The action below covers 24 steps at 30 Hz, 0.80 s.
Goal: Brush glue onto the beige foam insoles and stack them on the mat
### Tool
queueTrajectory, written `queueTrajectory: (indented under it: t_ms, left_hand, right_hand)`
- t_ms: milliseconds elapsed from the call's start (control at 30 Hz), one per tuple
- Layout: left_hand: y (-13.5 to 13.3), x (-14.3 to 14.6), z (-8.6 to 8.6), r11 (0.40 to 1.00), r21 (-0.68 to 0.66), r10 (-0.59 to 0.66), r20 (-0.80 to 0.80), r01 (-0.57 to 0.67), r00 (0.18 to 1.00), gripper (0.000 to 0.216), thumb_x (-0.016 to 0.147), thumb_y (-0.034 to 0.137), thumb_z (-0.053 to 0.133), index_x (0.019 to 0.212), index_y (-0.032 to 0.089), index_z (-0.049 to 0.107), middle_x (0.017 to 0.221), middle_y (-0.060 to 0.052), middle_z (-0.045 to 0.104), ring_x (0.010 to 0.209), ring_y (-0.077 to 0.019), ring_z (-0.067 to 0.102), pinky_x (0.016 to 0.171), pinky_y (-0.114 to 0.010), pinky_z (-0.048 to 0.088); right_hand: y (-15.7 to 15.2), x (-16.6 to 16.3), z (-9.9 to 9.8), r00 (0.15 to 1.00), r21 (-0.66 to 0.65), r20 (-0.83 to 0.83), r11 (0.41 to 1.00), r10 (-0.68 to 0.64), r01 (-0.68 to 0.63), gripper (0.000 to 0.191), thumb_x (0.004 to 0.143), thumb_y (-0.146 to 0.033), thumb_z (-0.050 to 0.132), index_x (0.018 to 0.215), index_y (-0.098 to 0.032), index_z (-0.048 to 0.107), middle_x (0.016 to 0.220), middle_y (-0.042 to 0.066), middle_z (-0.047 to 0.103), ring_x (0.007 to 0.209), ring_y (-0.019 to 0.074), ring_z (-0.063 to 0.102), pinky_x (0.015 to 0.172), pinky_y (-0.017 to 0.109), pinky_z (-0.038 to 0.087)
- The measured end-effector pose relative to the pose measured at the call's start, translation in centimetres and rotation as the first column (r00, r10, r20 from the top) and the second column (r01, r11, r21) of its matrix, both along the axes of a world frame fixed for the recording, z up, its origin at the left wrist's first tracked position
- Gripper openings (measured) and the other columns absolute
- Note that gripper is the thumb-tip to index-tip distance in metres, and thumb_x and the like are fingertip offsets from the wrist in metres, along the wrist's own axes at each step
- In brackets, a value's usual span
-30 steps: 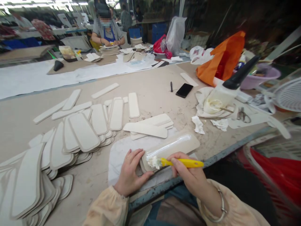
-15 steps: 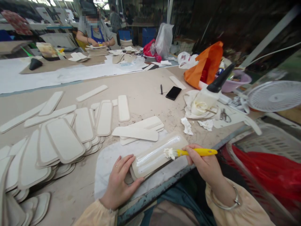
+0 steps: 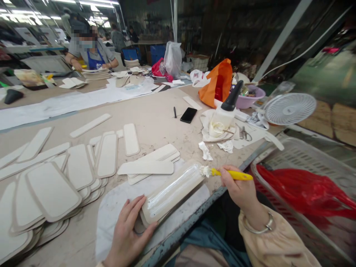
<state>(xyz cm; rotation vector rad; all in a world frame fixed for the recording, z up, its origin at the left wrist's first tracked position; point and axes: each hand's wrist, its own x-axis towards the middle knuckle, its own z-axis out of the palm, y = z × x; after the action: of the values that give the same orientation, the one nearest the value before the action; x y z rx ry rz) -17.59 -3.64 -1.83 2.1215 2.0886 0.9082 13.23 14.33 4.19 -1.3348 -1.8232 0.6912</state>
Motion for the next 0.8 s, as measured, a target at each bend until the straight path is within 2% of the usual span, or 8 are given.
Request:
queueTrajectory:
  t_ms: [133,233,367,433,500,633,733,800]
  left_hand:
    - [0.1,-0.1,0.1,1.000,-0.004,0.009,-0.003,-0.009,1.000,0.068,0.075,0.040,0.068,0.135,0.020,0.043,0.128,-0.014,0.056,0.117,-0.0295,0.053,0.108,-0.054,0.036]
    - [0.1,0.1,0.2,1.000,-0.012,0.023,0.002,-0.023,1.000,0.067,0.075,0.041,0.068,0.134,0.021,0.043,0.126,-0.014,0.057,0.117,-0.0302,0.054,0.106,-0.055,0.038]
    - [-0.6,0.2,1.1,0.997,-0.078,0.016,-0.002,-0.016,1.000,0.073,0.075,0.046,0.068,0.137,0.020,0.040,0.129,-0.015,0.057,0.120,-0.0323,0.054,0.104,-0.056,0.040]
    - [-0.9,-0.3,2.0,0.994,-0.105,0.010,-0.004,-0.011,1.000,0.073,0.078,0.047,0.064,0.140,0.020,0.035,0.133,-0.015,0.055,0.123,-0.0322,0.052,0.103,-0.054,0.042]
    - [-0.4,-1.3,3.2,0.994,-0.098,0.038,-0.023,-0.040,0.999,0.064,0.084,0.041,0.058,0.141,0.020,0.036,0.135,-0.014,0.054,0.125,-0.0300,0.050,0.102,-0.051,0.044]
    - [3.6,-4.5,5.0,0.994,-0.035,0.098,-0.199,-0.107,0.975,0.042,0.087,0.030,0.054,0.127,0.017,0.052,0.128,-0.014,0.058,0.122,-0.0273,0.052,0.103,-0.050,0.041]
    - [7.9,-6.4,5.2,0.986,-0.148,0.016,-0.356,-0.073,0.934,0.044,0.085,0.031,0.055,0.126,0.014,0.053,0.131,-0.017,0.056,0.126,-0.0323,0.046,0.102,-0.058,0.038]
    - [10.2,-6.9,4.9,0.976,-0.218,-0.062,-0.393,-0.027,0.918,0.046,0.082,0.032,0.060,0.125,0.018,0.055,0.134,-0.016,0.054,0.129,-0.0358,0.042,0.103,-0.063,0.033]
  right_hand:
    - [-0.3,-0.2,0.2,0.997,0.028,0.021,0.997,0.070,-0.070,0.025,0.092,-0.036,0.047,0.084,-0.019,0.062,0.061,-0.001,0.059,0.053,0.0127,0.055,0.053,0.024,0.043]
    - [-0.3,0.0,0.3,0.999,0.035,0.025,0.999,0.021,-0.022,0.024,0.091,-0.038,0.049,0.083,-0.020,0.063,0.058,-0.001,0.056,0.052,0.0134,0.053,0.053,0.025,0.042]
    - [0.0,0.9,0.0,0.967,-0.033,-0.224,0.992,-0.122,0.118,0.022,0.088,-0.041,0.054,0.085,-0.021,0.063,0.055,-0.001,0.053,0.051,0.0152,0.052,0.052,0.029,0.042]
    - [0.4,1.2,-0.2,0.895,-0.078,-0.400,0.980,-0.197,0.181,0.021,0.086,-0.041,0.057,0.083,-0.022,0.064,0.056,0.001,0.053,0.051,0.0161,0.050,0.048,0.030,0.039]
    - [0.9,1.5,-0.5,0.808,-0.119,-0.542,0.973,-0.229,0.196,0.019,0.084,-0.040,0.059,0.083,-0.022,0.065,0.058,0.003,0.053,0.050,0.0168,0.048,0.044,0.031,0.034]
    - [2.2,1.6,-1.4,0.649,-0.177,-0.717,0.967,-0.254,0.183,0.014,0.084,-0.038,0.057,0.080,-0.025,0.062,0.057,0.003,0.050,0.048,0.0169,0.045,0.042,0.031,0.027]
    - [2.8,1.9,-2.0,0.558,-0.196,-0.788,0.965,-0.260,0.172,0.013,0.083,-0.036,0.058,0.078,-0.025,0.061,0.054,0.001,0.047,0.046,0.0156,0.042,0.041,0.030,0.023]
    - [2.8,2.1,-2.3,0.555,-0.191,-0.792,0.966,-0.255,0.172,0.013,0.082,-0.034,0.059,0.080,-0.022,0.063,0.055,0.002,0.049,0.047,0.0150,0.043,0.042,0.031,0.025]
